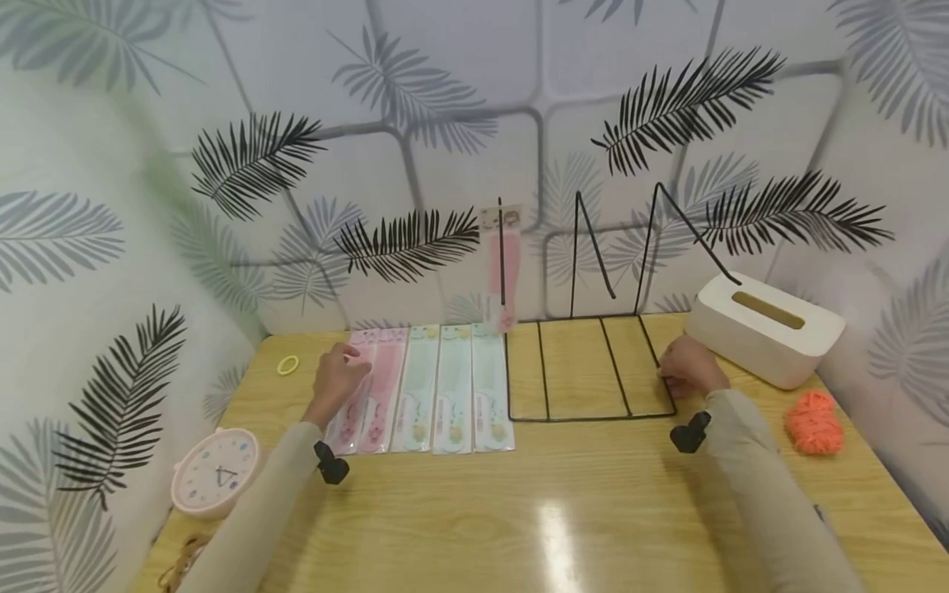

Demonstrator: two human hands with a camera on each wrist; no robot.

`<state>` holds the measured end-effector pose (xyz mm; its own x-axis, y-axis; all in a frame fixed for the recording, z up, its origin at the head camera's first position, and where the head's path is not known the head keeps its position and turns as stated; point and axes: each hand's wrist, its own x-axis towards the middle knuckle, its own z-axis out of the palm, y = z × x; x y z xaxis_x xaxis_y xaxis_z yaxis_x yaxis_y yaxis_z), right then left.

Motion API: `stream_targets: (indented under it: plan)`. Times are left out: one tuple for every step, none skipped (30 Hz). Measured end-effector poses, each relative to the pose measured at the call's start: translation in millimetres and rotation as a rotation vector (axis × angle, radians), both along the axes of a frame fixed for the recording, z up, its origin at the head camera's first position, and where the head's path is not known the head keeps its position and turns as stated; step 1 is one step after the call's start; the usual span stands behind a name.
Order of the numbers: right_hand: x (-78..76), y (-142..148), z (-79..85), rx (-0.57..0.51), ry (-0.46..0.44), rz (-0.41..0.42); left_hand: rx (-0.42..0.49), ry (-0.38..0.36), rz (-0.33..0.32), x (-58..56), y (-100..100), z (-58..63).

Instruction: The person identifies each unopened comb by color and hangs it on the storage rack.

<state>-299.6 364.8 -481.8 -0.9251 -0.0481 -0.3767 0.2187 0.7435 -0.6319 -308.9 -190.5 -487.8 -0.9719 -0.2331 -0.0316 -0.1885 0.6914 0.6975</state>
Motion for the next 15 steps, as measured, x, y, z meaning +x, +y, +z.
stream_targets:
  plan:
    - [0.3, -0.3, -0.1, 0.0, -0.005, -0.003, -0.024, -0.037, -0.007, 2.0, -2.0, -1.3]
    - [0.4, -0.4, -0.3, -0.002, -0.009, -0.002, -0.046, -0.069, -0.014, 3.5, -3.8, -2.3]
    - [0.4, -0.6, -0.3, -0.004, -0.012, -0.001, -0.066, -0.096, -0.022, 4.6, -5.4, -3.4]
    - [0.1, -0.5, -0.6, -0.006, -0.016, 0.001, -0.077, -0.12, -0.029, 5.5, -7.1, -4.6]
    - [-0.2, -0.9, -0.3, -0.01, -0.017, 0.0, -0.092, -0.137, -0.033, 6.0, -9.2, -5.1]
    - [-0.6, -1.0, -0.1, -0.014, -0.016, 0.0, -0.104, -0.151, -0.036, 6.2, -11.2, -5.6]
    - [-0.8, -1.2, 0.3, -0.013, -0.015, -0.001, -0.112, -0.166, -0.037, 5.9, -13.2, -6.3]
    - [-0.5, -0.8, 0.4, -0.018, -0.009, -0.004, -0.114, -0.179, -0.038, 5.4, -15.0, -7.0]
    - [-0.3, -0.6, 0.3, -0.02, -0.009, -0.009, -0.117, -0.191, -0.037, 4.6, -17.0, -7.9]
    - [-0.1, 0.0, 0.0, -0.019, -0.006, -0.01, -0.115, -0.204, -0.037, 3.8, -18.9, -8.7]
    - [0.0, 0.5, -0.5, -0.016, -0.007, -0.013, -0.115, -0.213, -0.039, 2.7, -20.8, -9.7]
    - [0.1, 1.0, -1.1, -0.015, -0.009, -0.014, -0.112, -0.223, -0.041, 1.4, -22.4, -10.6]
    - [0.2, 1.2, -1.7, -0.014, -0.012, -0.014, -0.109, -0.231, -0.041, -0.1, -24.0, -11.7]
    - [0.3, 1.6, -2.4, -0.017, -0.015, -0.015, -0.111, -0.238, -0.043, -1.6, -25.8, -12.9]
    - [0.4, 1.5, -2.5, -0.013, -0.016, -0.013, -0.108, -0.247, -0.041, -3.1, -27.4, -13.7]
